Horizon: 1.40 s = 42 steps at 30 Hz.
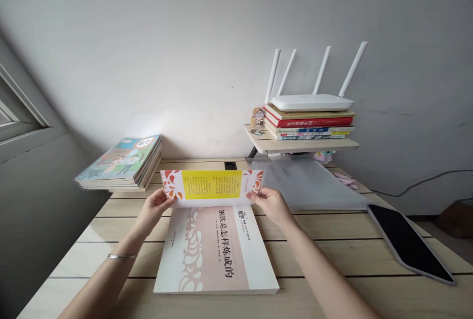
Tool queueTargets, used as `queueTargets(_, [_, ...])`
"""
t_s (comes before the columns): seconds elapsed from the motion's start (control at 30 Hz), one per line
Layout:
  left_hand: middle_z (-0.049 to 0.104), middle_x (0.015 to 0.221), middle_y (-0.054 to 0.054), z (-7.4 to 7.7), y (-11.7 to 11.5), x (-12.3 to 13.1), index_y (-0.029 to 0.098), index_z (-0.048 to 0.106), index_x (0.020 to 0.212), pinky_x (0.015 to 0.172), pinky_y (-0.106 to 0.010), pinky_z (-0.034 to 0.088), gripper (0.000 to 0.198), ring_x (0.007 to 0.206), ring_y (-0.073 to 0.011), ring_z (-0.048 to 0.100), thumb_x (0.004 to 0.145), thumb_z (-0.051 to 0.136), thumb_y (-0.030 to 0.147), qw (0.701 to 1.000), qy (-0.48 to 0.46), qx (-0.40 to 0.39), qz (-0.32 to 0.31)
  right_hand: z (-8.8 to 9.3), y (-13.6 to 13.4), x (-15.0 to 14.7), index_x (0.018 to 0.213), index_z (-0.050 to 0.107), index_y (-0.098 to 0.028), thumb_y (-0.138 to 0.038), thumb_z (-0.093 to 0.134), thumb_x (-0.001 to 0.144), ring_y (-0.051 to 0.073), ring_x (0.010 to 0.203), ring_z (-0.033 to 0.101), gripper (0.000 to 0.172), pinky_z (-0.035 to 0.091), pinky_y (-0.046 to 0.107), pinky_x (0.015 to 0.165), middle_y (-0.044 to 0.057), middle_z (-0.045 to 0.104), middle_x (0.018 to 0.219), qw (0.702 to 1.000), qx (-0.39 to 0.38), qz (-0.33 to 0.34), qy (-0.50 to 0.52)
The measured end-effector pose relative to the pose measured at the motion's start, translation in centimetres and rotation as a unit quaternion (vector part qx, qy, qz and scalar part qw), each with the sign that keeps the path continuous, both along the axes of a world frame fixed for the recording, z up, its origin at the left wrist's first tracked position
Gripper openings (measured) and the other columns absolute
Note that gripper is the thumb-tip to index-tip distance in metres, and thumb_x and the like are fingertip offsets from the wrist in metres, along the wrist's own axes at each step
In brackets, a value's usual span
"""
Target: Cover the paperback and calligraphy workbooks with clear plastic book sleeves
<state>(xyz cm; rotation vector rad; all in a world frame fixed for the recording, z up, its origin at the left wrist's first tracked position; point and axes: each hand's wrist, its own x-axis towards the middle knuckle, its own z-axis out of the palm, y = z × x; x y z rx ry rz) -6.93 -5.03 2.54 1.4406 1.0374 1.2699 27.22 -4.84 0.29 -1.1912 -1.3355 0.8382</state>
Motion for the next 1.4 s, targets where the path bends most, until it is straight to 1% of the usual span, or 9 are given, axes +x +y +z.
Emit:
queueTargets(0.13, [0.069,0.084,-0.006,0.5,-2.1,-1.7,0.018,0.06,0.071,0.079,-0.032,0.046,0.019,0.083,-0.0193,0.063,0.074,0.068,0.035,0.971,0.192,0.131,-0.058,0.4,-2.4,1.8,0.082,0.076,-0.022,-0.052,0.067,0.071,0.024,0.087,0.066,0.033,0.053,0.038,0.08,0.009,0.074,0.089,0.982,0.086,0.087,-0.14])
queueTargets(0.27, [0.07,0.092,-0.006,0.0,-4.6,-2.5,0.02,0.063,0.075,0.085,-0.036,0.041,0.01,0.086,-0.0178,0.063,0.083,0.057,0.021,0.875,0.389,0.276,-0.086,-0.8,-5.2,3.0,0.096,0.074,-0.03,-0.032,0.059,0.084,0.021,0.093,0.063,0.019,0.053,0.038,0.08,0.007,0.072,0.099,0.923,0.2,0.154,-0.29])
queueTargets(0.5, [0.064,0.118,-0.007,-0.5,-7.5,-3.3,0.02,0.063,0.102,0.094,-0.038,0.042,0.029,0.107,-0.0201,0.058,0.087,0.041,0.008,0.763,0.549,0.309,-0.146,-3.4,-9.6,3.9,0.113,0.066,-0.032,-0.005,0.039,0.083,0.02,0.105,0.057,0.049,0.051,0.038,0.086,0.004,0.065,0.119,0.868,0.173,0.156,-0.439])
queueTargets(0.63, [0.057,0.128,-0.011,-0.2,-9.6,-0.9,0.018,0.059,0.115,0.105,-0.042,0.036,0.04,0.117,-0.0231,0.053,0.081,0.041,0.005,0.761,0.588,0.253,-0.107,-2.6,-10.8,2.8,0.106,0.07,-0.029,-0.009,0.04,0.08,0.024,0.11,0.055,0.045,0.049,0.045,0.091,0.004,0.064,0.12,0.877,0.104,0.105,-0.457])
queueTargets(0.77, [0.042,0.143,-0.009,-0.2,-11.3,3.4,0.021,0.04,0.137,0.109,-0.039,0.031,0.049,0.131,-0.0233,0.039,0.087,0.042,0.02,0.763,0.561,0.242,-0.212,-0.5,-11.5,-1.4,0.109,0.069,-0.027,-0.019,0.042,0.084,0.027,0.124,0.046,0.037,0.041,0.048,0.102,0.003,0.057,0.13,0.869,0.061,0.091,-0.483])
queueTargets(0.93, [0.032,0.147,-0.013,-1.0,-12.0,5.9,0.019,0.021,0.146,0.112,-0.051,0.017,0.061,0.137,-0.0292,0.026,0.092,0.036,0.042,0.759,0.545,0.257,-0.246,-0.1,-11.9,-7.1,0.143,0.03,-0.033,-0.042,0.042,0.091,0.027,0.137,0.028,0.054,0.027,0.05,0.11,0.001,0.031,0.149,0.837,0.077,0.209,-0.5])
queueTargets(1.07, [0.026,0.15,-0.01,-1.5,-11.2,4.4,0.022,0.016,0.147,0.113,-0.045,0.017,0.06,0.139,-0.0258,0.022,0.093,0.033,0.042,0.751,0.554,0.271,-0.235,-2.0,-11.8,-6.7,0.147,0.011,-0.03,-0.049,0.041,0.09,0.029,0.139,0.021,0.066,0.021,0.054,0.111,0.004,0.019,0.152,0.813,0.084,0.224,-0.531])
queueTargets(1.27, [0.028,0.15,-0.01,-0.7,-8.1,2.1,0.029,0.034,0.141,0.108,-0.056,0.02,0.05,0.138,-0.0296,0.024,0.092,0.037,0.038,0.749,0.619,0.175,-0.16,-4.4,-13.2,-2.9,0.145,0.025,-0.029,-0.043,0.04,0.092,0.029,0.137,0.027,0.057,0.023,0.054,0.109,0.005,0.031,0.149,0.845,0.07,0.113,-0.517])
queueTargets(1.4, [0.046,0.138,-0.011,1.0,-4.9,3.9,0.026,0.06,0.116,0.105,-0.058,0.023,0.034,0.13,-0.0327,0.036,0.082,0.056,0.029,0.767,0.617,0.159,-0.075,-6.2,-14.5,-1.5,0.128,0.048,-0.024,-0.046,0.043,0.088,0.03,0.125,0.045,0.047,0.04,0.049,0.099,0.013,0.05,0.134,0.909,0.045,-0.071,-0.409])
